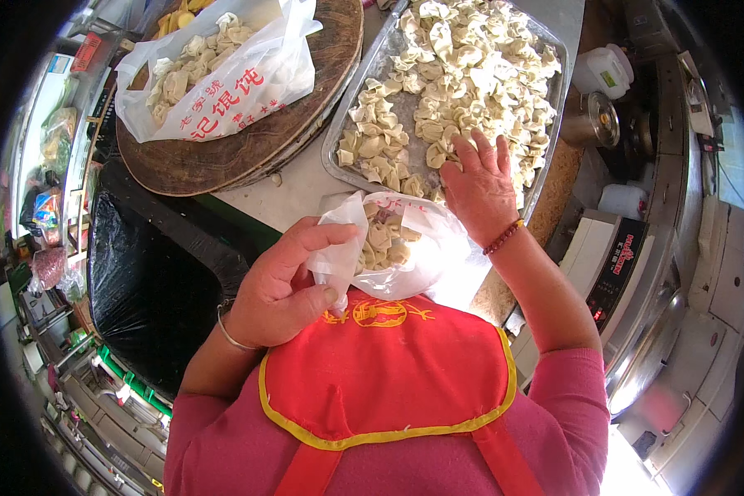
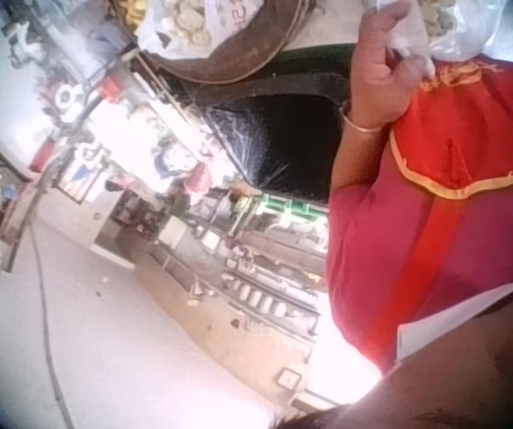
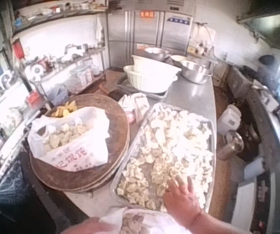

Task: The person packs dumplings from a tray into a plastic bag, then adds chopped greens, sesame seeds, and other toppings into a second bag. The person ties both bags and hands them to a customer.

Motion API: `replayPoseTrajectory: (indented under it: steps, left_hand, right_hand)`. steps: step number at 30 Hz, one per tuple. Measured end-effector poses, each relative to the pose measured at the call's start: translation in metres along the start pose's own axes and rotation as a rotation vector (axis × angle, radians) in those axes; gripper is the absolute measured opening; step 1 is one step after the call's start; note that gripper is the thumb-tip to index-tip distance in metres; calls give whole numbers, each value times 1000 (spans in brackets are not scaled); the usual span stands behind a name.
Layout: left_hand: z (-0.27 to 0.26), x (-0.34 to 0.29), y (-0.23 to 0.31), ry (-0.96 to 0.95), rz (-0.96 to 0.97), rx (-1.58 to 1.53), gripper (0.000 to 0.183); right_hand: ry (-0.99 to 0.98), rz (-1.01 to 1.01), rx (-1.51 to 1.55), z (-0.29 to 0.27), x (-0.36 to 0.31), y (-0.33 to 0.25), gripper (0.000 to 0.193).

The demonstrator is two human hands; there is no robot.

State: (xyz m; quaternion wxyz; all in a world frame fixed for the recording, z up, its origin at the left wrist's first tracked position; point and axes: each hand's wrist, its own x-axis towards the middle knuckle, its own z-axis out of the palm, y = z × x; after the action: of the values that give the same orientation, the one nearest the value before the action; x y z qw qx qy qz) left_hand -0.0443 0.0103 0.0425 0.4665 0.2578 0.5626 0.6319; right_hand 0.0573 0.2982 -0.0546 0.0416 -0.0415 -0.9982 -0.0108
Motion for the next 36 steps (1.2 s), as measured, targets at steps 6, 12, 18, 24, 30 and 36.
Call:
replayPoseTrajectory:
  steps: [6,12,18,24,30,36]
  left_hand:
    - [-1,1,0,-29,24,4,53]
    - [-1,1,2,46,9,-44,53]
    - [1,5,1,-4,10,-17,53]
    - [-4,0,-1,35,36,-39,54]
    - [-4,2,-4,132,30,-128,57]
    - [-4,-2,-6,192,20,-214,59]
  right_hand:
    - [225,-8,560,-12,17,28,22]
    - [-102,660,1083,-29,32,46,15]
    - [-270,-4,-137,-5,40,-5,9]
    - [-165,473,1248,-24,50,50,22]
    - [8,435,2069,-69,1,3,16]
    - [1,-16,1026,-59,12,-56,27]
